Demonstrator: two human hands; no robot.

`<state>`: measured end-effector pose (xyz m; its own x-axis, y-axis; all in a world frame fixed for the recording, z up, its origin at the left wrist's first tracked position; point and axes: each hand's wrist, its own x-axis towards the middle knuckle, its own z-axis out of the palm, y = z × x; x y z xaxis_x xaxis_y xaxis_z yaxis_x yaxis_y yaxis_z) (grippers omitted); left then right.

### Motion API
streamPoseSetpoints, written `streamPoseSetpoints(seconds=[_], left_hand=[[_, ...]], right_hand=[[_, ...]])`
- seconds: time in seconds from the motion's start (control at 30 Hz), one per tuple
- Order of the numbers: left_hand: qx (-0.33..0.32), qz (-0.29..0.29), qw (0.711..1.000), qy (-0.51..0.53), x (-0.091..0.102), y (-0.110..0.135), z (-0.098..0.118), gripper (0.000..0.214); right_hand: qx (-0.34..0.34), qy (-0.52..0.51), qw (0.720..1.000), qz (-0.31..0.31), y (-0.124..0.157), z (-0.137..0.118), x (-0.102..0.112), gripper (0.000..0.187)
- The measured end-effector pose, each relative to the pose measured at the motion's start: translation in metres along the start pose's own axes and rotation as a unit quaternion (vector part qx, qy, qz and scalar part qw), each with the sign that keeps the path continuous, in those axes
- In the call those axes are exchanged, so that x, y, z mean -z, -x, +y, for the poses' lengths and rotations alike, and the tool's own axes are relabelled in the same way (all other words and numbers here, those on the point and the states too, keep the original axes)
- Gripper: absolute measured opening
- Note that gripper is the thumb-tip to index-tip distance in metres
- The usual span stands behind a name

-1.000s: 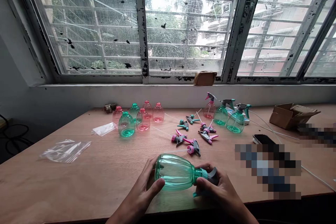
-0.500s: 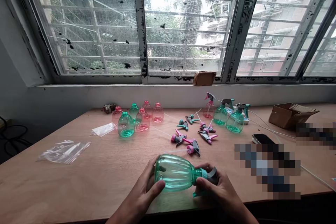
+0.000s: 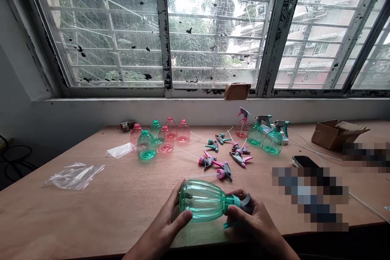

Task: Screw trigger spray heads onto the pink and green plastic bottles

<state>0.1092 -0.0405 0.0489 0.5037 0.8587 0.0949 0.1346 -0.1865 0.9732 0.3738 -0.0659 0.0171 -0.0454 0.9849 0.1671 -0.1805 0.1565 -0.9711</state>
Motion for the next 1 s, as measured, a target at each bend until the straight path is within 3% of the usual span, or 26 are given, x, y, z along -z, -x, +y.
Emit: streamPoseSetpoints(seconds=[0.1, 0.4, 0.6, 1.0], left_hand=[[-0.013, 0.01, 1.0, -0.013, 0.0005, -0.0014, -0.0005, 0.073], [-0.003, -0.008, 1.0, 0.014, -0.0019, 0.0047, 0.0041, 0.088], [-0.003, -0.004, 1.0, 0.013, 0.0001, 0.0012, 0.0008, 0.074], [0.008, 0.023, 1.0, 0.001, -0.0009, 0.0036, 0.0018, 0.077]], right_hand=[[0.002, 0.002, 1.0, 0.004, -0.0001, -0.0009, -0.0004, 0.036], [-0.006, -0.001, 1.0, 0.002, 0.0011, -0.0013, -0.0002, 0.035], [-0.002, 0.011, 1.0, 0.006, 0.001, 0.002, 0.0002, 0.036], [-0.002, 0.023, 1.0, 0.008, 0.0004, 0.0015, 0.0002, 0.036]])
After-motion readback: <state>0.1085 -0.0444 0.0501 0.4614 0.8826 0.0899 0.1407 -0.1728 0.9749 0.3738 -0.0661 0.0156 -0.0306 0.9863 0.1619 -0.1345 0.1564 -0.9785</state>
